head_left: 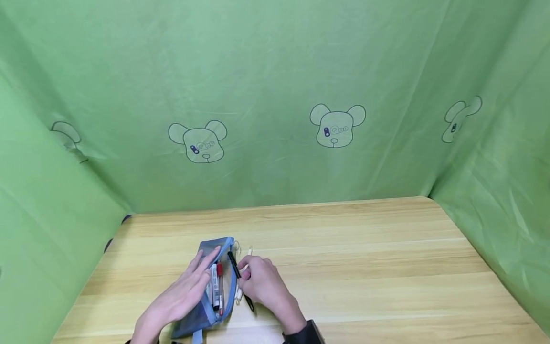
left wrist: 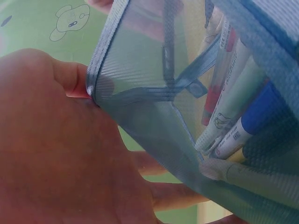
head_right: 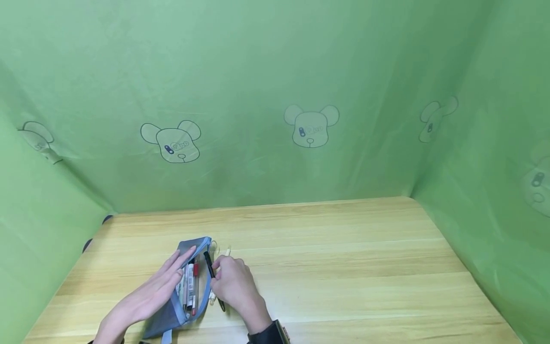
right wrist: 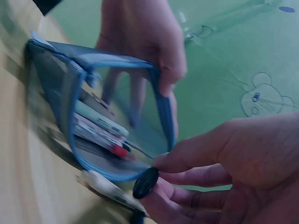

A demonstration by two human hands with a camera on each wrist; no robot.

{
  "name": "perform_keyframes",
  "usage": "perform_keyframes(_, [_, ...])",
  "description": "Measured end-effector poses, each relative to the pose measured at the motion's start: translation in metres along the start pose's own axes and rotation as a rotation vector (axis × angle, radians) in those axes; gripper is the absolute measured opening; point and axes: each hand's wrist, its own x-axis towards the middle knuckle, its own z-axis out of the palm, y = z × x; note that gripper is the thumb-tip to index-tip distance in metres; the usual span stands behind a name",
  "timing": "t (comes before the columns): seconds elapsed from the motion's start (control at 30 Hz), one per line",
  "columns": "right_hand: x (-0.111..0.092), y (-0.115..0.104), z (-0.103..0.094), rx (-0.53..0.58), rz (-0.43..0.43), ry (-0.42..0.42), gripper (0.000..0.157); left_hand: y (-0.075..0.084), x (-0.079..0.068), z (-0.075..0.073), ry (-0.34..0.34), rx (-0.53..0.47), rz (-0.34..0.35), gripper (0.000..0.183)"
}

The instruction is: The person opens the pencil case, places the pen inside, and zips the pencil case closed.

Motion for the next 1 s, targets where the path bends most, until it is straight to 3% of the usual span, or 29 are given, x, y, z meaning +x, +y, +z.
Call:
perform_keyframes(0.27, [0.009, -0.002, 0.022, 0.079, -0.016, 0.070, 0.027, -0.001, 0.000, 0.001, -0.001, -0.015, -0.011, 0.052])
perform_keyframes(0.4, [0.013, -0.004, 0.031, 0.169, -0.012, 0.103, 0.025, -0.002, 0.000, 0.001, 0.001, -0.017, -0.008, 0.052])
perform_keyframes(0.83, [0.017, -0.012, 0.045, 0.459, 0.025, 0.042, 0.021, 0.001, 0.001, -0.002, -0.004, -0.001, -0.024, 0.051])
perform_keyframes(1.0, [0.020, -0.008, 0.039, 0.477, 0.014, 0.053, 0.015, 0.001, 0.001, -0.003, -0.006, -0.006, -0.020, 0.051])
